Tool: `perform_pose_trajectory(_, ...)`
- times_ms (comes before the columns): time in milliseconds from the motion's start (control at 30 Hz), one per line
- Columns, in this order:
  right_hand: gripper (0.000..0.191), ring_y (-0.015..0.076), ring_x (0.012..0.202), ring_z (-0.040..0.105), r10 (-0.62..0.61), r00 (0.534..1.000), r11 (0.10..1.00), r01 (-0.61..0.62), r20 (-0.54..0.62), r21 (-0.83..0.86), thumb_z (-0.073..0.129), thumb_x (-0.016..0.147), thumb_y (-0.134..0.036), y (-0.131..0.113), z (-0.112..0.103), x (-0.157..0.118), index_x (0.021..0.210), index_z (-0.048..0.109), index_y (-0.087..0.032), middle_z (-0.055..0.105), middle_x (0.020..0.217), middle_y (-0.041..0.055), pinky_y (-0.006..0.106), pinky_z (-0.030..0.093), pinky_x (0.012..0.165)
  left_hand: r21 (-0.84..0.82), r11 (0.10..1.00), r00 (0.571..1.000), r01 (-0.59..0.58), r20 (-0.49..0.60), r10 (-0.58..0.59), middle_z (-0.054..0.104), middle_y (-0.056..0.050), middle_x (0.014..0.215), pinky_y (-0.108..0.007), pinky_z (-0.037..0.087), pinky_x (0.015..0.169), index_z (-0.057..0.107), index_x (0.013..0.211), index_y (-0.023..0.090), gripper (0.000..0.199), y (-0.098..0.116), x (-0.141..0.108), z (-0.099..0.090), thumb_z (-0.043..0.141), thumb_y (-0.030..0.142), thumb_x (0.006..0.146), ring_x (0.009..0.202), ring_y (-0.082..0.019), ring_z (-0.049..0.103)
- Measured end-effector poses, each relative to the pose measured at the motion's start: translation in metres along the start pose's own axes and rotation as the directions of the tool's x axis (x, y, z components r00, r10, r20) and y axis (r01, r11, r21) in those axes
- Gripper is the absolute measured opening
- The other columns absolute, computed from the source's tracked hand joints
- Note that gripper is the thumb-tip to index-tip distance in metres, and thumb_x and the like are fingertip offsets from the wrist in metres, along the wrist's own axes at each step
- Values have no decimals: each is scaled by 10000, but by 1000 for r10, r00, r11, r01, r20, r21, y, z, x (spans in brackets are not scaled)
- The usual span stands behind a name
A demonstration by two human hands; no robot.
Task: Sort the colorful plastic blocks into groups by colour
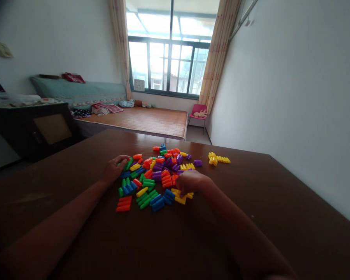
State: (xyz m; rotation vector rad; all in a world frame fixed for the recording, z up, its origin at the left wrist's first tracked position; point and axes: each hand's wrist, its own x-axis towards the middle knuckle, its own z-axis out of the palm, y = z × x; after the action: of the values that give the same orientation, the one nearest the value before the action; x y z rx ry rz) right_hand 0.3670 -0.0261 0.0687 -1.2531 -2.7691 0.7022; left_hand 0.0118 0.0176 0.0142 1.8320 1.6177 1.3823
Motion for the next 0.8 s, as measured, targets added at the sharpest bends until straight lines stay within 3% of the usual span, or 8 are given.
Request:
perform_pose_trajectory(100, 152, 94, 528, 483, 1, 999, 999, 0, -45, 36, 773, 598, -296, 13, -6, 0, 667, 668, -210, 615, 617, -33, 215, 295, 470, 9, 1000, 1000, 13, 12, -13, 723, -60, 939, -335, 490, 843, 672, 944, 181, 360, 1, -1, 0, 482, 440, 783, 862, -228, 644)
perform_pose_trajectory(233, 241, 119, 640, 539, 27, 979, 952, 37, -203, 303, 682, 726, -408, 21, -13, 0, 817, 672, -185, 636, 738, -3, 224, 399, 550, 70, 997, 1000, -25, -5, 26, 716, -48, 951, -350, 475, 893, 673, 943, 214, 320, 6, -1, -1, 464, 418, 815, 922, -233, 635)
perform_pose_trajectory(300, 340, 119, 669, 543, 56, 964, 876, 76, -258, 476, 653, 757, -477, 17, -11, 3, 906, 665, -172, 631, 787, 9, 230, 432, 583, 84, 992, 996, -89, -21, 92, 705, -52, 988, -352, 473, 908, 683, 956, 228, 309, 15, -4, 1, 462, 404, 830, 979, -235, 618)
perform_pose_trajectory(367, 415, 116, 692, 551, 63, 968, 761, 110, -242, 640, 631, 776, -526, 10, -5, 9, 975, 651, -163, 632, 840, 23, 227, 446, 601, 24, 986, 986, -166, 9, 166, 686, -59, 1045, -337, 490, 890, 689, 988, 234, 307, 31, -10, 5, 474, 398, 843, 1034, -231, 597)
perform_pose_trajectory(467, 444, 118, 741, 570, 10, 987, 609, 122, -161, 784, 629, 789, -539, -7, 7, 16, 1011, 641, -155, 638, 899, 48, 210, 444, 613, -188, 961, 961, -202, 149, 231, 644, -62, 1161, -308, 519, 829, 667, 1097, 237, 337, 61, -26, 16, 538, 409, 837, 1083, -224, 577)
perform_pose_trajectory(633, 495, 126, 724, 584, -34, 999, 501, 53, -41, 864, 672, 755, -535, -26, 22, 23, 1103, 611, -189, 650, 923, 54, 195, 422, 548, -474, 880, 868, 29, 448, 213, 682, -73, 1064, -296, 533, 749, 662, 1132, 206, 411, 90, -48, 36, 643, 424, 784, 948, -211, 628)
perform_pose_trajectory(700, 501, 132, 709, 589, 45, 995, 495, 58, -92, 867, 634, 770, -572, -28, 26, 26, 1102, 608, -198, 649, 884, 48, 213, 444, 556, -522, 844, 860, 121, 480, 173, 695, -70, 977, -286, 529, 699, 681, 1069, 178, 398, 93, -52, 38, 662, 440, 770, 851, -192, 640)
perform_pose_trajectory(800, 513, 146, 743, 596, 118, 959, 553, 150, -256, 820, 500, 835, -625, -29, 28, 31, 1110, 608, -206, 640, 898, 49, 252, 483, 601, -550, 813, 886, 192, 453, 97, 693, -53, 893, -262, 515, 644, 688, 972, 168, 376, 94, -53, 36, 690, 466, 743, 757, -162, 629)
